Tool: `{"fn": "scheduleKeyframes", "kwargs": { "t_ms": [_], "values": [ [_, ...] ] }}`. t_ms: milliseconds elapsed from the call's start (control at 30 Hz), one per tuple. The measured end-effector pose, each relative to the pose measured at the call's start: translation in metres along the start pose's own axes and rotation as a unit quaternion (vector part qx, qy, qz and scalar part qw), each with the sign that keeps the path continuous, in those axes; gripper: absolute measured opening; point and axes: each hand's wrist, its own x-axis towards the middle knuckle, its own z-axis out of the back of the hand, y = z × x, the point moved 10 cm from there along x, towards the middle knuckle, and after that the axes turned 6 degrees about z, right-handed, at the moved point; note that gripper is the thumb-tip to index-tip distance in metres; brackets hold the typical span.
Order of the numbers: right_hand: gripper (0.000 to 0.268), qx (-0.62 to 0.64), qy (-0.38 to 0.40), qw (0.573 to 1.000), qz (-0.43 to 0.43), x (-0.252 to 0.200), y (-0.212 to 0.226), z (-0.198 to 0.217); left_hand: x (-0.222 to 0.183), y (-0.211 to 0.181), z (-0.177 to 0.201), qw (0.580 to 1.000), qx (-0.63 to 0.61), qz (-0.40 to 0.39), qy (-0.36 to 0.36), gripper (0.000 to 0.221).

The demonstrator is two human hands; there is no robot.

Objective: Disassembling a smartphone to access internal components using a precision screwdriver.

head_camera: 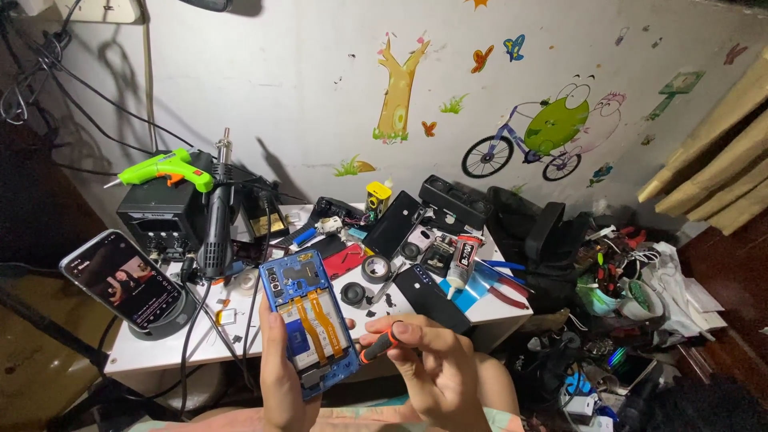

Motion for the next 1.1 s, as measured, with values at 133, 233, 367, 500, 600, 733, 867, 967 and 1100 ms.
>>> {"fn": "scheduleKeyframes", "kwargs": {
  "t_ms": [133,233,367,500,600,733,867,967,1100],
  "values": [
    [0.025,-0.002,-0.025,0.999,0.034,-0.003,-0.006,0.008,0.003,0.004,0.000,1.000,0.003,0.003,0.016,0.073],
    [0.029,-0.030,-0.025,0.997,0.070,0.001,-0.001,0.009,0.003,0.006,-0.001,1.000,0.010,0.024,0.002,0.074],
    [0.032,-0.041,-0.034,0.995,0.084,0.004,0.003,0.009,0.003,0.007,-0.002,0.999,0.010,0.036,-0.007,0.075],
    [0.036,-0.057,-0.039,0.994,0.091,0.002,0.003,0.011,0.004,0.011,-0.001,0.999,0.014,0.037,-0.006,0.076],
    [0.030,-0.080,-0.038,0.991,0.100,0.004,0.011,0.010,0.005,0.013,-0.002,1.000,0.007,0.029,0.010,0.073],
    [0.013,0.013,-0.011,1.000,0.018,0.004,0.005,0.008,0.004,0.012,0.000,1.000,0.001,0.018,0.009,0.073],
    [0.016,0.046,-0.028,0.998,0.012,-0.005,-0.005,0.013,0.004,0.013,0.001,1.000,-0.004,0.017,0.023,0.071],
    [0.023,0.044,-0.041,0.998,0.026,-0.010,-0.005,0.018,-0.002,0.016,-0.002,0.998,-0.024,0.049,0.006,0.076],
    [0.024,0.036,-0.025,0.998,0.040,-0.004,0.010,0.011,0.000,0.016,0.008,0.999,-0.021,-0.013,0.045,0.074]
  ]
}}
